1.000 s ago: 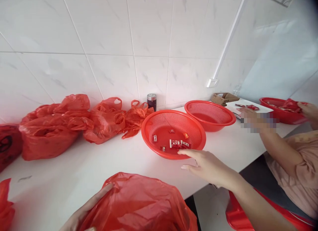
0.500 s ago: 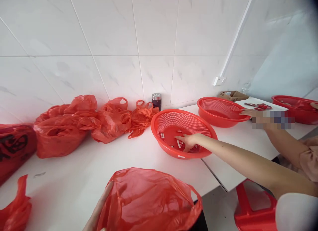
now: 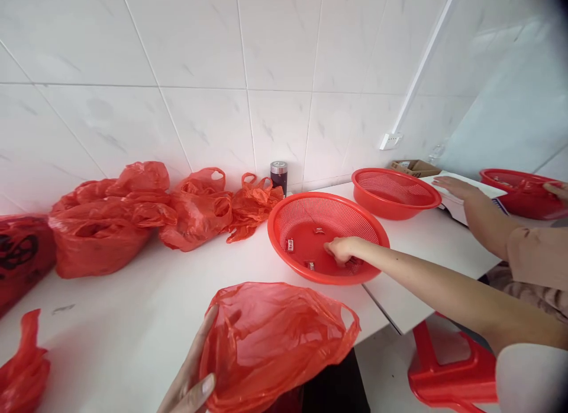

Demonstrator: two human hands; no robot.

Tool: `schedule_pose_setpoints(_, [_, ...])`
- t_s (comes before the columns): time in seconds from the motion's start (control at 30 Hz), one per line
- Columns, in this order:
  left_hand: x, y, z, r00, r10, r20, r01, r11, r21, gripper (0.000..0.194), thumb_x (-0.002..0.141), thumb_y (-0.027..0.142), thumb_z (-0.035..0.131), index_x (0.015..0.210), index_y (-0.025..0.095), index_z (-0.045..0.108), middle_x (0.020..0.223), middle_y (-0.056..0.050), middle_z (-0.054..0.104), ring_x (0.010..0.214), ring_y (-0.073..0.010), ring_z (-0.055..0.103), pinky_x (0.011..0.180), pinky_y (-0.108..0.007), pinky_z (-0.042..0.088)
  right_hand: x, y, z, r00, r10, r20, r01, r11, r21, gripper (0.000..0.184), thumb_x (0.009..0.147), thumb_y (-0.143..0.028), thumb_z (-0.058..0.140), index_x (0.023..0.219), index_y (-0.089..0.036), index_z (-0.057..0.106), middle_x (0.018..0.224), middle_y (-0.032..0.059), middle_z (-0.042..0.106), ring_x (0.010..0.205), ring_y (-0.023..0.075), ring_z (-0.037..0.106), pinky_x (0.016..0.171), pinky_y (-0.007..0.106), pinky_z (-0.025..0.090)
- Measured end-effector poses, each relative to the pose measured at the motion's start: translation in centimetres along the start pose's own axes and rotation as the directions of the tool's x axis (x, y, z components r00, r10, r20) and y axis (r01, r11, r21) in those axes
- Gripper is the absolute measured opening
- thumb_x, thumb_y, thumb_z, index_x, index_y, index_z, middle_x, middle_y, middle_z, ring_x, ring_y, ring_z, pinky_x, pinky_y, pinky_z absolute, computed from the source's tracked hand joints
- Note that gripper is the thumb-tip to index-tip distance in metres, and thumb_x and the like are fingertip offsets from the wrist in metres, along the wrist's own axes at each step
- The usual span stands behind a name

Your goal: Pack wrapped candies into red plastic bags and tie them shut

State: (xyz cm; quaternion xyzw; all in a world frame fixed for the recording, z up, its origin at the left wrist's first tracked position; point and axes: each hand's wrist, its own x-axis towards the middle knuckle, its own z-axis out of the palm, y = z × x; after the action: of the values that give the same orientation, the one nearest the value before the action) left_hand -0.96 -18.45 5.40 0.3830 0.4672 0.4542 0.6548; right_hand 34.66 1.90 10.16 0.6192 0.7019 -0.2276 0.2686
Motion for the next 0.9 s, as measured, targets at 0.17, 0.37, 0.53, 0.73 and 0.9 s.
schedule_pose_setpoints(0.17, [0.5, 0.2, 0.7, 1.000, 0.007, 0.017, -0.006, 0.998, -0.063, 0.088, 0.071, 0.056, 0.066, 0.148, 0.042, 0.025, 0.157, 0.004, 0.026, 0.143, -0.0374, 0.016, 0.110, -0.052, 0.029, -0.5, 2.6, -2.3, 0.981, -0.075, -0.179, 0.101, 0.984, 0.145, 0.035, 0.065, -0.013, 0.065, 0.097, -0.021, 0.051, 0.080, 0.0004, 0.057, 0.059, 0.0134, 0.055, 0.049, 0.023, 0.038])
schedule_pose_setpoints(0.37, [0.7, 0.3, 1.9, 0.998, 0.046, 0.042, -0.042, 0.995, -0.088, 0.066, 0.084, 0.046, 0.056, 0.145, 0.047, 0.029, 0.159, 0.008, 0.019, 0.145, -0.0300, 0.014, 0.111, -0.048, 0.029, -5.4, -1.3, -3.4, 0.853, -0.306, -0.423, 0.477, 0.786, 0.393, 0.025, 0.081, -0.026, 0.057, 0.101, -0.025, 0.042, 0.101, 0.0002, 0.054, 0.072, 0.0098, 0.056, 0.057, 0.020, 0.044])
schedule_pose_setpoints(0.53, [1.0, 0.0, 2.8, 0.998, 0.049, 0.028, -0.047, 0.996, -0.081, 0.070, 0.085, 0.040, 0.059, 0.145, 0.050, 0.024, 0.160, 0.010, 0.016, 0.145, -0.0256, 0.014, 0.113, -0.044, 0.026, -9.0, -10.2, 1.6, 0.676, -0.656, -0.336, 0.734, 0.557, 0.389, 0.027, 0.083, -0.043, 0.060, 0.100, -0.024, 0.051, 0.092, -0.0003, 0.060, 0.075, 0.0140, 0.059, 0.065, 0.026, 0.046])
schedule_pose_setpoints(0.73, [0.7, -0.3, 3.3, 0.997, 0.069, -0.043, -0.063, 0.991, 0.122, 0.091, 0.079, 0.043, 0.067, 0.149, 0.046, 0.010, 0.161, 0.006, 0.008, 0.146, -0.0276, 0.009, 0.115, -0.042, 0.021, -8.5, -13.1, 3.7, 0.655, -0.599, -0.460, 0.720, 0.679, 0.142, 0.047, 0.085, -0.057, 0.055, 0.119, -0.025, 0.055, 0.109, 0.0079, 0.064, 0.095, 0.0234, 0.061, 0.076, 0.032, 0.045])
schedule_pose_setpoints(0.9, [0.6, -0.6, 2.5, 0.994, 0.089, -0.069, -0.076, 0.981, 0.177, 0.087, 0.080, 0.044, 0.066, 0.148, 0.048, 0.013, 0.161, 0.010, 0.007, 0.146, -0.0259, 0.007, 0.115, -0.043, 0.020, -5.7, -8.1, -1.3, 0.656, -0.394, -0.644, 0.649, 0.730, 0.214, 0.032, 0.092, -0.045, 0.049, 0.116, -0.025, 0.056, 0.103, 0.0039, 0.068, 0.089, 0.0176, 0.063, 0.078, 0.029, 0.046])
